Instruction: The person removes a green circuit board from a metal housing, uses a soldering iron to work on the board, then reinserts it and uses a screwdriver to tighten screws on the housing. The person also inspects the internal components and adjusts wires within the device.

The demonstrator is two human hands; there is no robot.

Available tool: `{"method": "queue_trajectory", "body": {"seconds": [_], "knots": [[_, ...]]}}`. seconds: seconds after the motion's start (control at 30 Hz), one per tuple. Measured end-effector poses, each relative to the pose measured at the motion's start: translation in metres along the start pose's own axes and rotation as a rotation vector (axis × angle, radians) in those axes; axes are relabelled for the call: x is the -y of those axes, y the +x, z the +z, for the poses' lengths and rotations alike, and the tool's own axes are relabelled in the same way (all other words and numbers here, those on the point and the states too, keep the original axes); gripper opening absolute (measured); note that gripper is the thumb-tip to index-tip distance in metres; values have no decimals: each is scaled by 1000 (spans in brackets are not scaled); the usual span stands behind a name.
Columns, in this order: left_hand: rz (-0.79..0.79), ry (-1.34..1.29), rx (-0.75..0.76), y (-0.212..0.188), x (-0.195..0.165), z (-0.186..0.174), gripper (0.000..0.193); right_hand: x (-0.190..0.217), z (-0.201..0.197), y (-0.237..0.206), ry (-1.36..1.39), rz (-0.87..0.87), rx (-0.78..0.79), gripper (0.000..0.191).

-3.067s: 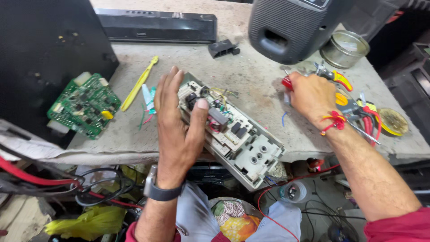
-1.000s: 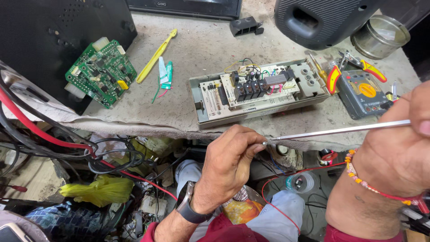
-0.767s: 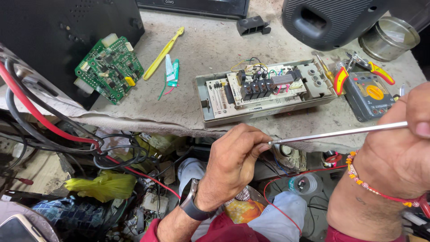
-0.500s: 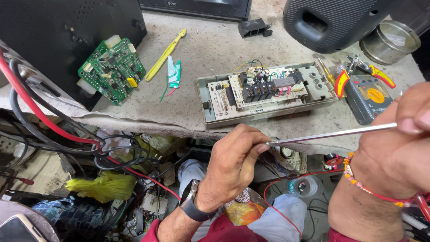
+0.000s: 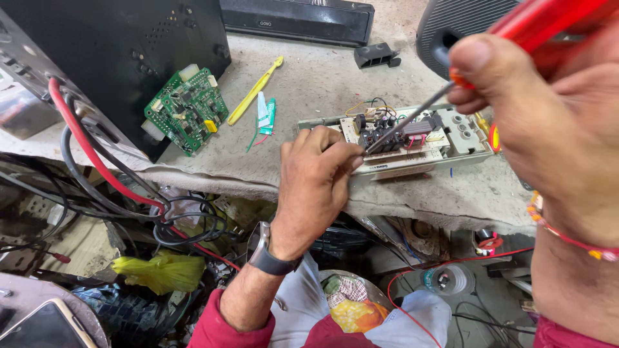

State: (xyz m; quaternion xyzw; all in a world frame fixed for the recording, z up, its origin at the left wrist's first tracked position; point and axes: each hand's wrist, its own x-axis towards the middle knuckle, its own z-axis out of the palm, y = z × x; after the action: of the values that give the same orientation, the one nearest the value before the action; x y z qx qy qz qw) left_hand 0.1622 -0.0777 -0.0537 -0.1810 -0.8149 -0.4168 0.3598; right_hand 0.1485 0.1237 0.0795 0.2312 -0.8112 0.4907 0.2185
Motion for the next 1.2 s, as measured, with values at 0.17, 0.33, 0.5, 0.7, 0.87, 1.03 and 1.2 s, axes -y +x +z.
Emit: {"method": "queue_trajectory", "body": {"seconds": [0.17, 0.33, 0.5, 0.7, 0.87, 1.03, 1.2], "knots": [[-24, 99, 101, 6, 8, 1, 15, 14, 13, 12, -227, -507, 140, 35], [-13, 97, 102, 4, 9, 1, 17, 12, 13, 13, -326, -528, 168, 40], [2, 61, 107, 3, 13, 0, 19, 7, 14, 10, -249, -504, 185, 43], [16, 6, 143, 2, 20, -2, 19, 10, 15, 11, -201, -490, 187, 41], [49, -48, 194, 8, 23, -3, 21, 12, 16, 21, -347, -555, 187, 39], [99, -142, 140, 15, 23, -2, 24, 16, 13, 23, -404, -568, 156, 35], [123, -283, 42, 21, 22, 3, 25, 18, 13, 28, -349, -586, 142, 15]]}}
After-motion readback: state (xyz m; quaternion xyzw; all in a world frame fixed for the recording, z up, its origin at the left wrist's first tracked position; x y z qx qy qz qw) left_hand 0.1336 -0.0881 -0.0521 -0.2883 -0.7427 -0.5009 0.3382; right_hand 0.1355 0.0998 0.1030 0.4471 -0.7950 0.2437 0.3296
